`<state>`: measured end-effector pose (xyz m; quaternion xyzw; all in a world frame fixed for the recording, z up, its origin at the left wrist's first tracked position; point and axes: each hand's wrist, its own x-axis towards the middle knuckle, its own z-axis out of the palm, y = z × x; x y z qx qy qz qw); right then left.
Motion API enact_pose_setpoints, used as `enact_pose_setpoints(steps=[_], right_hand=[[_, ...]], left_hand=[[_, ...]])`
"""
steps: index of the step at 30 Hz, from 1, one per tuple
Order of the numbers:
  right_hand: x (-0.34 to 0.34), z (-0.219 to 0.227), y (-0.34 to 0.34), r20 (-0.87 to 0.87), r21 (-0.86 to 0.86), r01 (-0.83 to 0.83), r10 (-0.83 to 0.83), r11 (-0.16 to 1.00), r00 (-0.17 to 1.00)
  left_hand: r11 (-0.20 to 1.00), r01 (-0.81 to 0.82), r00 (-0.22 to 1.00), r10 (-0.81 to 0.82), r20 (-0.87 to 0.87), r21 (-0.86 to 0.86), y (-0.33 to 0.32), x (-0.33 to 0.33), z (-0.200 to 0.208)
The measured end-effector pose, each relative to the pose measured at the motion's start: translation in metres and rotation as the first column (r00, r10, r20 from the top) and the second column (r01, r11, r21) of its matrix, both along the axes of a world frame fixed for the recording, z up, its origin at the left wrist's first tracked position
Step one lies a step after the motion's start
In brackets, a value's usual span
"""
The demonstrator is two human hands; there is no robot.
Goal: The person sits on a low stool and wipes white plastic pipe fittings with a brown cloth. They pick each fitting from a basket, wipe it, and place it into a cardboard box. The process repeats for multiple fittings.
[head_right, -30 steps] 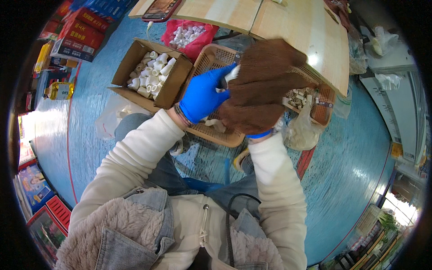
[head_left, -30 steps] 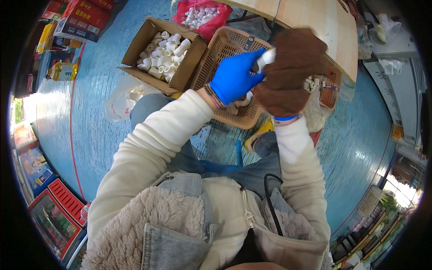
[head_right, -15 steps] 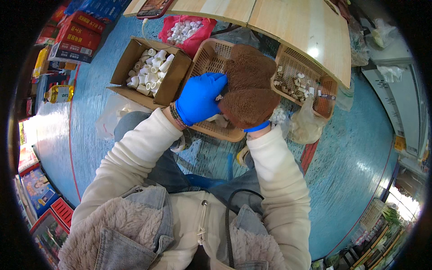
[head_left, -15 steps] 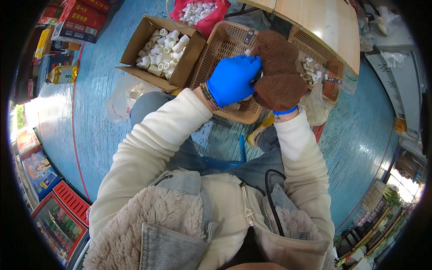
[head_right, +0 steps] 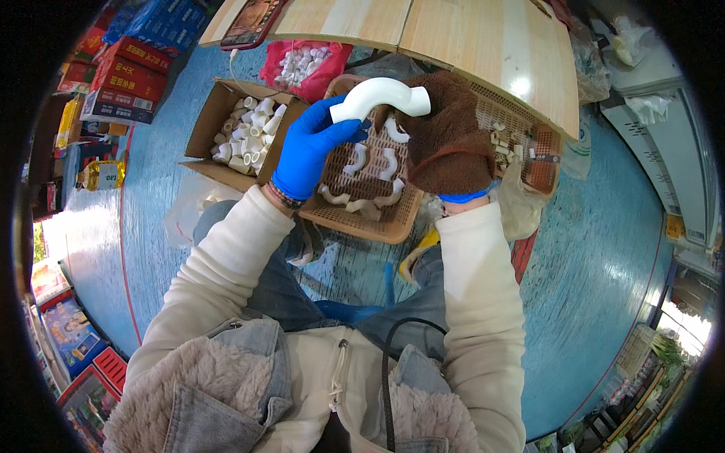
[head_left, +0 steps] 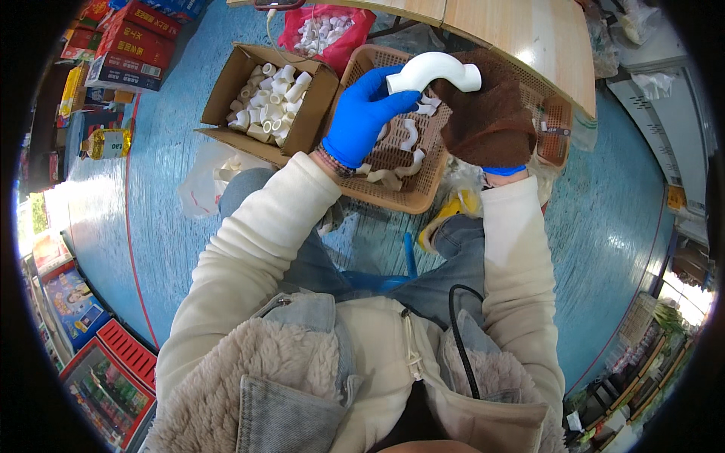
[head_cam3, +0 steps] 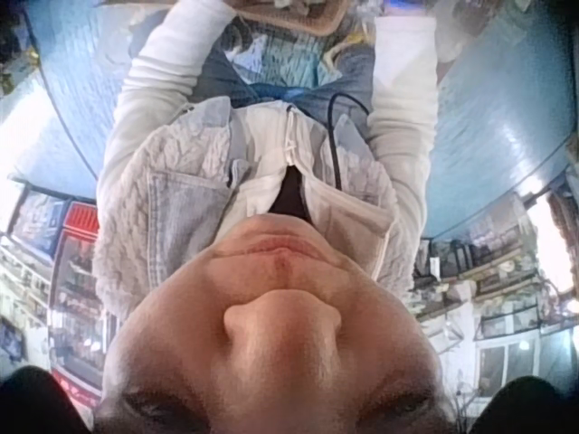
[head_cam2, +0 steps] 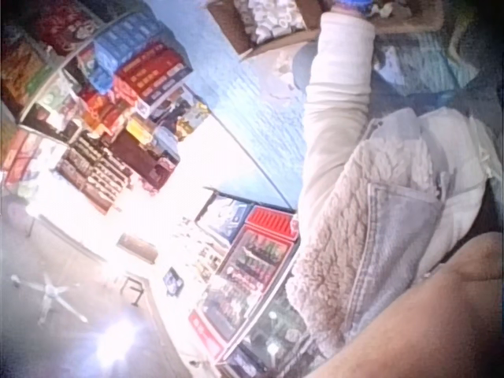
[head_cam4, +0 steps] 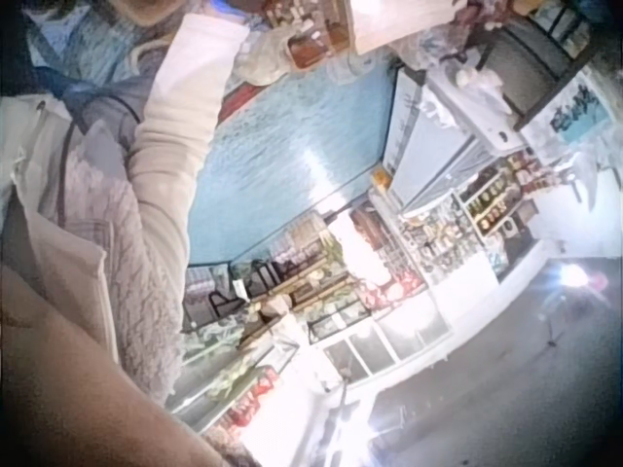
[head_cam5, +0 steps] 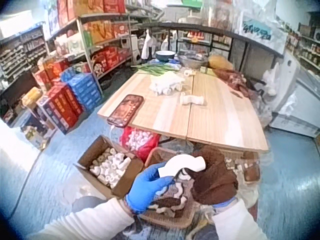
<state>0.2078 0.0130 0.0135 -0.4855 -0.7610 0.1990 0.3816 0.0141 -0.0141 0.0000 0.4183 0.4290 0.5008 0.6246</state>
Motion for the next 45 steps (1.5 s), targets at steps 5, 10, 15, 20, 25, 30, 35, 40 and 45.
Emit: enact_pose_setpoints(steps=[5, 10, 15, 20, 25, 30, 35, 40, 45], right_hand=[[-0.008, 0.016, -0.009, 0.429, 0.225, 0.022, -0.12, 0.974, 0.896], [0.005, 0.006, -0.013, -0.078, -0.187, -0.187, 0.175, 0.965, 0.982], [0.012, 0.004, -0.02, -0.165, -0.333, -0.266, 0.222, 0.905, 0.961], [0.009, 0.003, -0.016, -0.264, -0.299, -0.209, 0.13, 0.931, 0.956], [-0.004, 0.004, -0.02, -0.299, -0.226, -0.128, 0.057, 0.966, 0.953], [-0.006, 0.004, -0.016, -0.144, 0.023, 0.033, -0.03, 0.999, 0.989], [0.006, -0.034, -0.021, 0.152, -0.075, 0.144, -0.132, 0.987, 0.98], [0.006, -0.087, -0.03, 0.084, -0.062, -0.014, 0.019, 0.998, 0.996], [-0.001, -0.091, -0.03, -0.472, -0.34, -0.252, 0.067, 0.906, 0.879]], left_hand=[[0.983, 0.049, 0.962, 0.001, -0.274, 0.175, -0.004, 0.003, -0.003], [0.746, 0.391, 0.699, 0.14, -0.701, 0.539, -0.005, -0.004, 0.004], [0.548, 0.574, 0.651, 0.144, -0.745, 0.608, 0.008, -0.017, 0.0], [0.87, 0.211, 0.899, 0.007, -0.438, 0.446, 0.016, -0.007, -0.027], [0.925, 0.31, 0.882, -0.193, -0.43, 0.221, 0.012, 0.008, -0.051], [0.981, 0.189, 0.872, -0.153, -0.465, 0.031, 0.015, 0.005, -0.049], [0.99, 0.13, 0.991, -0.131, 0.002, 0.052, 0.012, 0.013, -0.031], [0.987, 0.16, 0.959, -0.156, 0.235, 0.001, 0.009, 0.02, -0.02], [0.978, 0.17, 0.921, -0.114, 0.374, -0.121, 0.009, 0.015, -0.022]])
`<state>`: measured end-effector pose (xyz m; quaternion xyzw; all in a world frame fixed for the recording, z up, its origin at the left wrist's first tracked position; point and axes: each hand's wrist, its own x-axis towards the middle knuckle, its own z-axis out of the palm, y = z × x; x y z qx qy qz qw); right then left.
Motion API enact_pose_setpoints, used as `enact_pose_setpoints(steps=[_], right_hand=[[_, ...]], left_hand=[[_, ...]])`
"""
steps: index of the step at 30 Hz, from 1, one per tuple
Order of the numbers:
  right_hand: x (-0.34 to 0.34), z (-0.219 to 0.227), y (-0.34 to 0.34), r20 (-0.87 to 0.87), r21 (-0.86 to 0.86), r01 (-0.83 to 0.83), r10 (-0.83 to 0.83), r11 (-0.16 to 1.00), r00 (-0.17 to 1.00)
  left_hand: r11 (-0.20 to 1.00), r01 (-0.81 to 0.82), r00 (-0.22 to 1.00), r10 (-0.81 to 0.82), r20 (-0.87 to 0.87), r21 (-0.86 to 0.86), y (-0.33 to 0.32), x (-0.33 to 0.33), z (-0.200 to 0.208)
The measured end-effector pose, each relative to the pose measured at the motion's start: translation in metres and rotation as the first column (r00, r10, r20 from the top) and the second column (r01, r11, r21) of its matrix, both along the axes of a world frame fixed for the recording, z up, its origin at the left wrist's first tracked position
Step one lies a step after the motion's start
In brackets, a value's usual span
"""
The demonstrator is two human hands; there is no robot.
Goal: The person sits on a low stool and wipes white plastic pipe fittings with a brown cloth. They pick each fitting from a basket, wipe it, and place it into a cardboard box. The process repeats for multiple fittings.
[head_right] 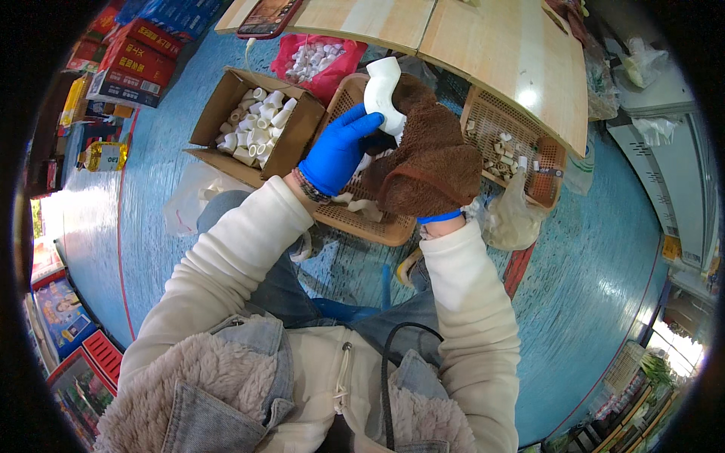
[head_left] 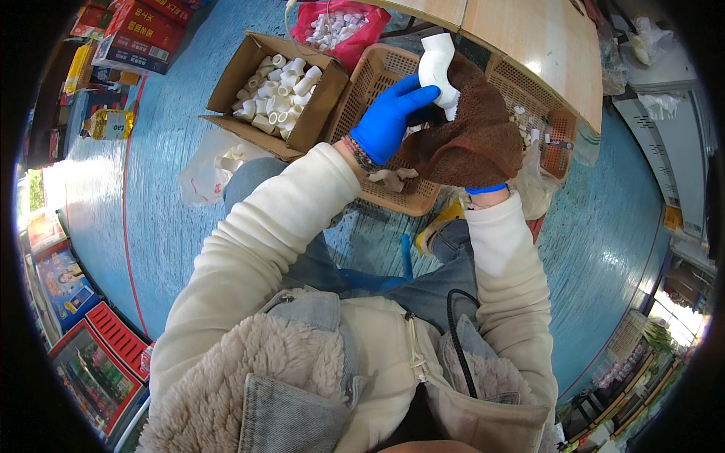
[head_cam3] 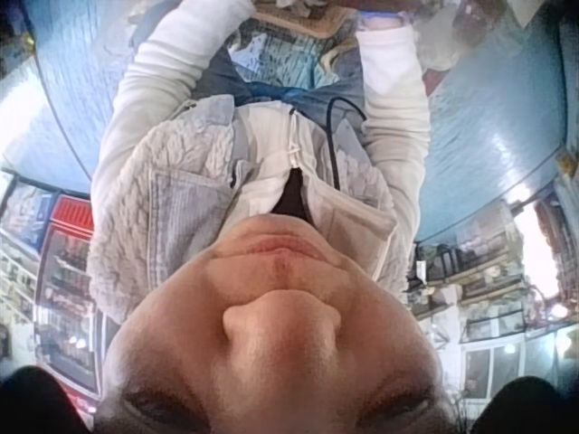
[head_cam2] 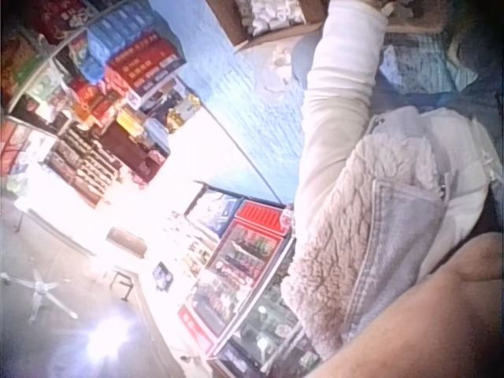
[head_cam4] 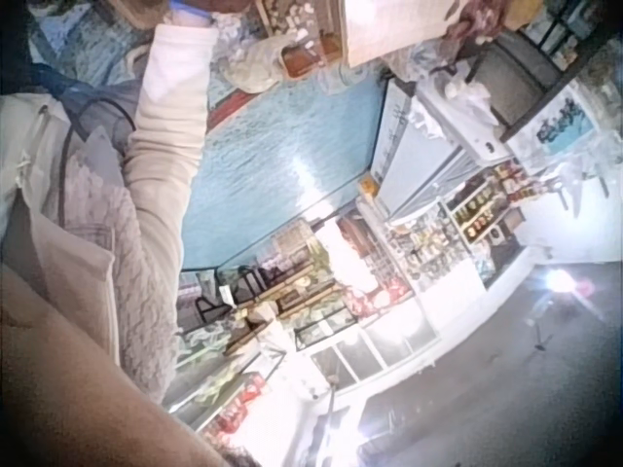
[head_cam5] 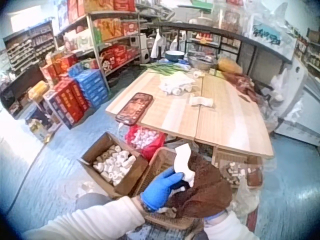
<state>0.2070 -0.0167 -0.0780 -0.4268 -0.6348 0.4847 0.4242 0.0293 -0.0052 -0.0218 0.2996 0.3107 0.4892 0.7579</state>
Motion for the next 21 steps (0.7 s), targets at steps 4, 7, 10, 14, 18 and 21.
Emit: enact_pose_setpoints(steps=[4, 7, 10, 14, 18, 21], right_hand=[[-0.002, 0.024, 0.01, -0.165, -0.088, -0.022, 0.007, 0.996, 0.986], [-0.005, 0.046, 0.019, -0.264, -0.095, -0.03, 0.004, 0.995, 0.964], [-0.006, 0.071, 0.025, -0.292, -0.029, -0.048, 0.037, 0.998, 0.956], [-0.011, 0.1, 0.009, 0.303, 0.508, -0.025, -0.151, 0.861, 0.941], [-0.033, 0.104, -0.031, 0.723, 0.625, -0.27, -0.413, 0.733, 0.553], [-0.05, 0.094, -0.04, 0.804, 0.519, -0.311, -0.331, 0.796, 0.494]], left_hand=[[0.998, -0.046, 0.999, 0.045, 0.028, 0.049, 0.001, 0.0, -0.001], [0.994, -0.069, 0.963, 0.089, 0.253, -0.088, 0.008, -0.009, -0.001], [0.979, -0.132, 0.912, 0.182, 0.369, -0.158, 0.018, -0.024, -0.003], [0.96, 0.11, 0.898, 0.014, 0.44, -0.257, 0.021, -0.022, -0.009], [0.957, 0.094, 0.914, 0.026, 0.404, -0.273, 0.001, 0.005, -0.012], [0.894, 0.105, 0.975, -0.006, -0.222, 0.435, -0.023, 0.016, -0.015]])
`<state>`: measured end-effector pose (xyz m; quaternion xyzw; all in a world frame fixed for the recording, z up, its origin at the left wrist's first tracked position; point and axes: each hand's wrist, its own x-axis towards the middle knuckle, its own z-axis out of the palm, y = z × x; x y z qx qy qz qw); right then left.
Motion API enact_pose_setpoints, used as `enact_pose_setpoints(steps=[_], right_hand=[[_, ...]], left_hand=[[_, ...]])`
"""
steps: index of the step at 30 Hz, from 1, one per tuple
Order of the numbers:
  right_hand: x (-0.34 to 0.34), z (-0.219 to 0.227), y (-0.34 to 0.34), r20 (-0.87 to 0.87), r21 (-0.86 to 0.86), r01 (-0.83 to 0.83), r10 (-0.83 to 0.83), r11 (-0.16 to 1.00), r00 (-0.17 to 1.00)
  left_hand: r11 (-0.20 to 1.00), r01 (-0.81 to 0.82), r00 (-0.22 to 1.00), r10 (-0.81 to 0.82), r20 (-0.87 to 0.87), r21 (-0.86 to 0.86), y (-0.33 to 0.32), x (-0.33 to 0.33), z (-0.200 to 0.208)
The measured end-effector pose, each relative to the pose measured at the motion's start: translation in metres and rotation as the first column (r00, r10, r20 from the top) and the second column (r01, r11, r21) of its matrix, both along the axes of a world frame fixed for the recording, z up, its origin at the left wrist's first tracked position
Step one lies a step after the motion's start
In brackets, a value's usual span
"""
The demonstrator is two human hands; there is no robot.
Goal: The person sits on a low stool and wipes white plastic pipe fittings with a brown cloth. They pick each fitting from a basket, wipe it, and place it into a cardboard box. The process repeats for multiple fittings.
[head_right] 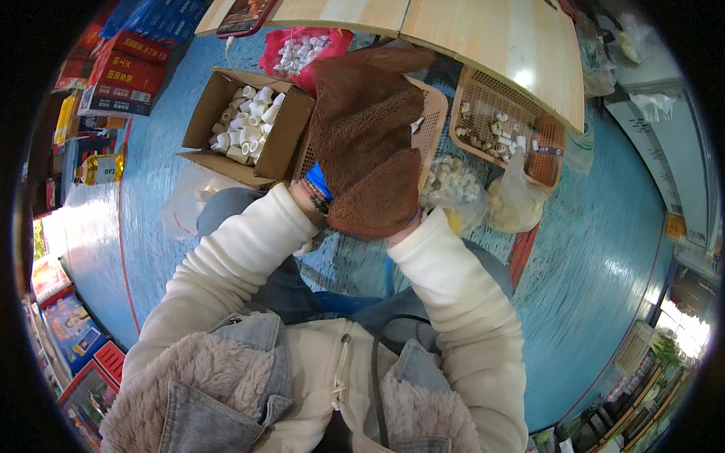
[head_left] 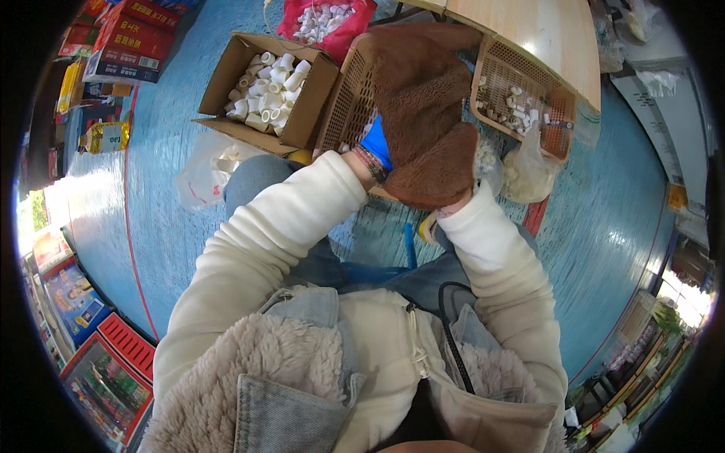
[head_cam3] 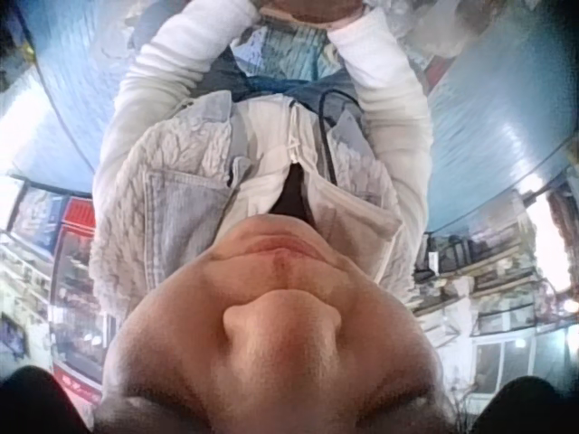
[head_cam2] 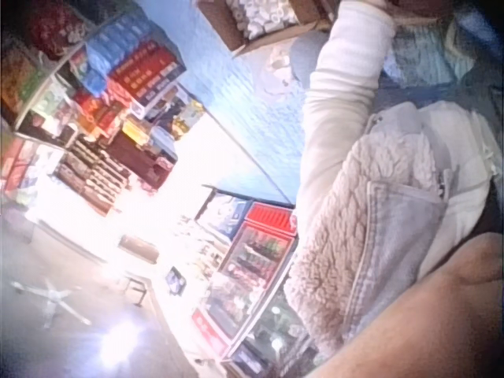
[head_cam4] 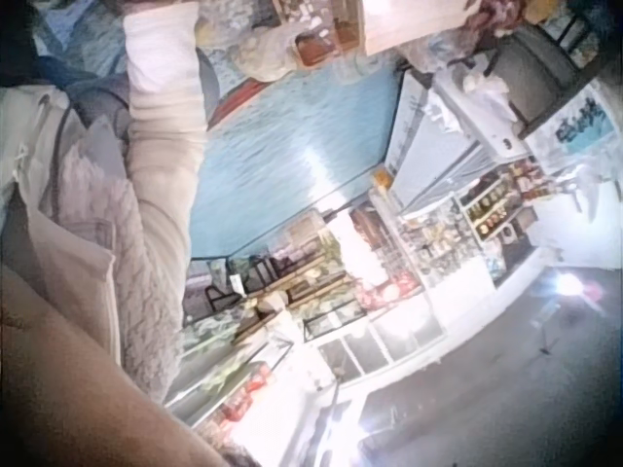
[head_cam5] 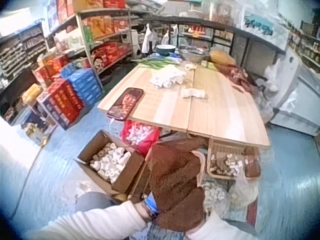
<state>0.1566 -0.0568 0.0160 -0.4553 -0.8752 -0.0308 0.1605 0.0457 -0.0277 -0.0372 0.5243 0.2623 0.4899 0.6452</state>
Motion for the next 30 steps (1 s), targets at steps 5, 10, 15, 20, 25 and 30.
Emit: enact_pose_setpoints(steps=[5, 10, 15, 20, 25, 30], right_hand=[[0.019, -0.014, 0.02, -0.042, -0.095, 0.043, -0.047, 0.995, 0.998], [0.061, -0.021, 0.054, -0.143, -0.252, 0.09, -0.129, 0.963, 0.981], [0.066, -0.006, 0.062, -0.46, -0.518, 0.1, -0.375, 0.85, 0.805], [0.045, 0.013, 0.058, -0.316, -0.142, -0.076, 0.028, 0.987, 0.948], [0.033, 0.02, 0.065, -0.392, -0.288, -0.05, -0.071, 0.956, 0.917], [0.048, 0.004, 0.048, -0.354, -0.196, -0.023, -0.049, 0.98, 0.934]], left_hand=[[0.943, 0.275, 0.851, -0.148, 0.504, -0.187, -0.005, 0.005, -0.008], [0.878, -0.266, 0.961, 0.208, -0.184, -0.397, -0.018, 0.02, 0.008], [0.87, -0.105, 0.987, 0.152, 0.059, -0.481, 0.002, -0.001, 0.014], [0.766, 0.062, 0.948, 0.155, 0.278, -0.64, 0.019, -0.023, 0.008], [0.957, -0.292, 0.869, 0.267, -0.416, 0.005, 0.011, -0.024, 0.024], [0.882, -0.034, 0.448, 0.434, -0.781, 0.47, 0.007, -0.02, 0.038]])
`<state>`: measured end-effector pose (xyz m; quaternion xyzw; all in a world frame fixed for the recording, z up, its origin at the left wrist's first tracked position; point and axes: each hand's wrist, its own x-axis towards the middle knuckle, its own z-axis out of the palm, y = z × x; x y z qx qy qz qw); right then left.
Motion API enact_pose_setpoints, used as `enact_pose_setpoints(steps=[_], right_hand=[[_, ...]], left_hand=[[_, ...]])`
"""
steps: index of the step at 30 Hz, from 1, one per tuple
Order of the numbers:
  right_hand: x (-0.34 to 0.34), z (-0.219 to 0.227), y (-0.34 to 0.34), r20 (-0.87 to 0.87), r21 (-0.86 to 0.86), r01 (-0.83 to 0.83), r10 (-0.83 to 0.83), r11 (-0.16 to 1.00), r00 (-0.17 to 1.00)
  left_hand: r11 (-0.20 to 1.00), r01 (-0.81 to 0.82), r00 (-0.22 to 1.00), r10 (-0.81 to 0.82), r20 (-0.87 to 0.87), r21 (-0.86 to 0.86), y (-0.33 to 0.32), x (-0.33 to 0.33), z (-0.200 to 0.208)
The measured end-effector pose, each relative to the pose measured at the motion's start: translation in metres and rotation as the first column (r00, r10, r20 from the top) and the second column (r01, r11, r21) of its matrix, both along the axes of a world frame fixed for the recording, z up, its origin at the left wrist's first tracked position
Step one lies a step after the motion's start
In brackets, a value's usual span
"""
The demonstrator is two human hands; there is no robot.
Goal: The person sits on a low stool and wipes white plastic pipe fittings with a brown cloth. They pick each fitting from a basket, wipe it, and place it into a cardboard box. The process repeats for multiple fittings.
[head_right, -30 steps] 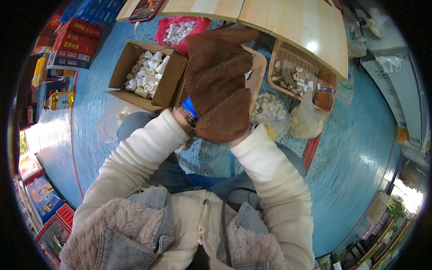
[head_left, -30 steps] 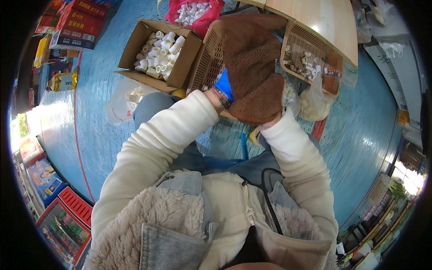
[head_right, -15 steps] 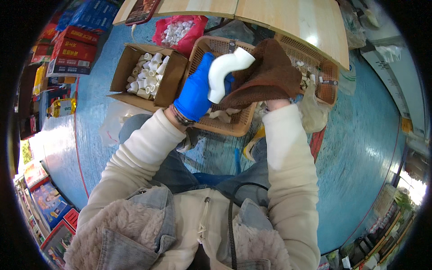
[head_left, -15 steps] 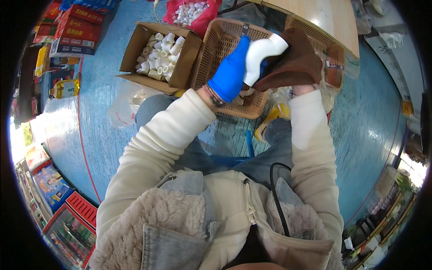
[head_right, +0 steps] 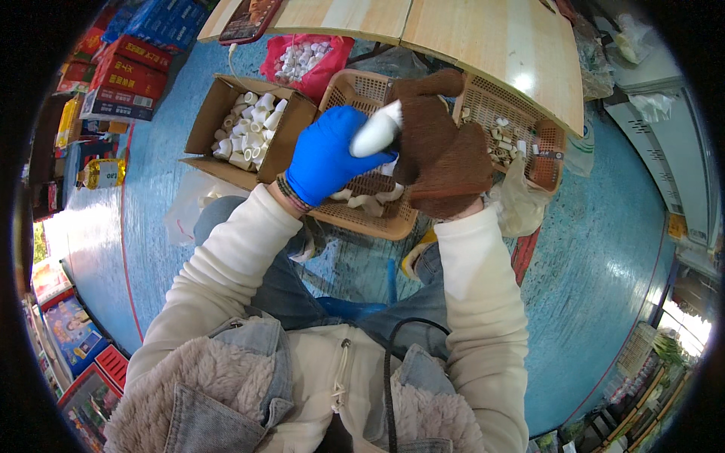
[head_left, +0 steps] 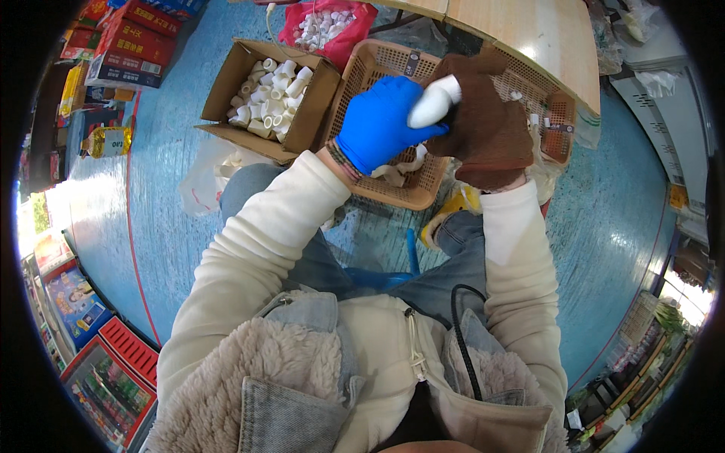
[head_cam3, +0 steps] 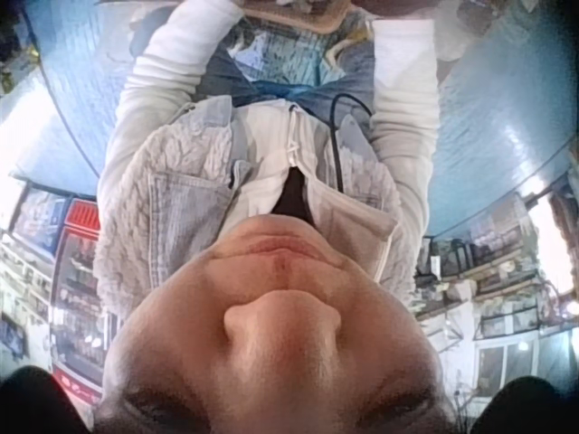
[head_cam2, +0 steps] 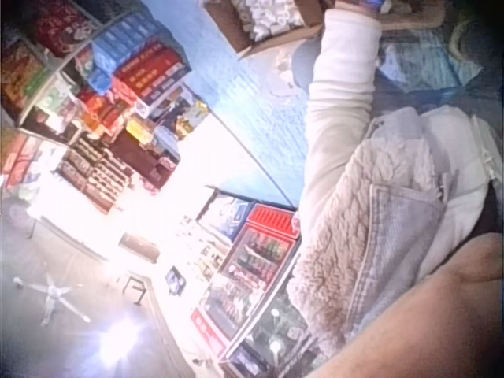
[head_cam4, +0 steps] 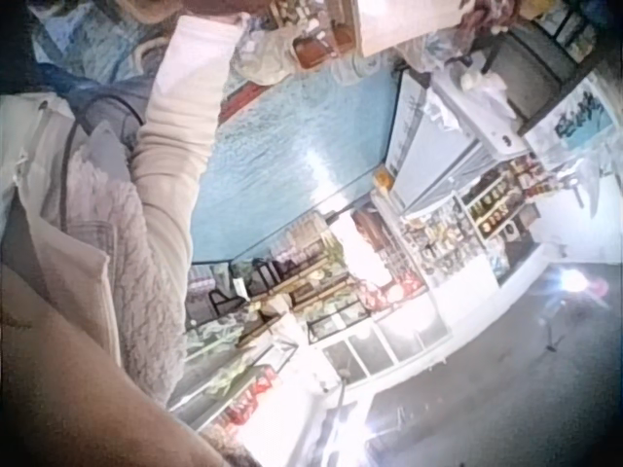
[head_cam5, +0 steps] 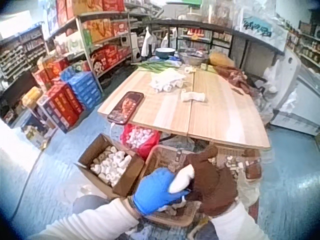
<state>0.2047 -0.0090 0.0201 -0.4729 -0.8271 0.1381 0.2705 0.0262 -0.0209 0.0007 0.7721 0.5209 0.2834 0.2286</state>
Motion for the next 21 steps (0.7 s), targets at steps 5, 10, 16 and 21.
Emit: enact_pose_setpoints(steps=[5, 10, 16, 21], right_hand=[[0.009, -0.038, -0.005, 0.036, 0.044, -0.057, 0.055, 0.997, 0.998], [0.003, -0.015, -0.01, -0.105, 0.123, -0.089, 0.103, 0.988, 0.989], [-0.029, 0.057, -0.019, 0.105, 0.2, 0.032, -0.053, 0.979, 0.993], [-0.036, 0.065, -0.019, -0.046, 0.015, 0.048, -0.047, 0.999, 0.998]], left_hand=[[0.993, 0.078, 0.997, -0.081, -0.022, -0.083, -0.004, 0.01, -0.004], [0.94, 0.202, 0.79, 0.011, 0.614, -0.276, -0.005, 0.009, -0.01], [0.318, 0.838, 0.167, 0.623, 0.764, -0.442, -0.006, 0.004, -0.016], [0.507, 0.647, 0.501, 0.28, 0.819, -0.57, 0.002, -0.004, -0.001]])
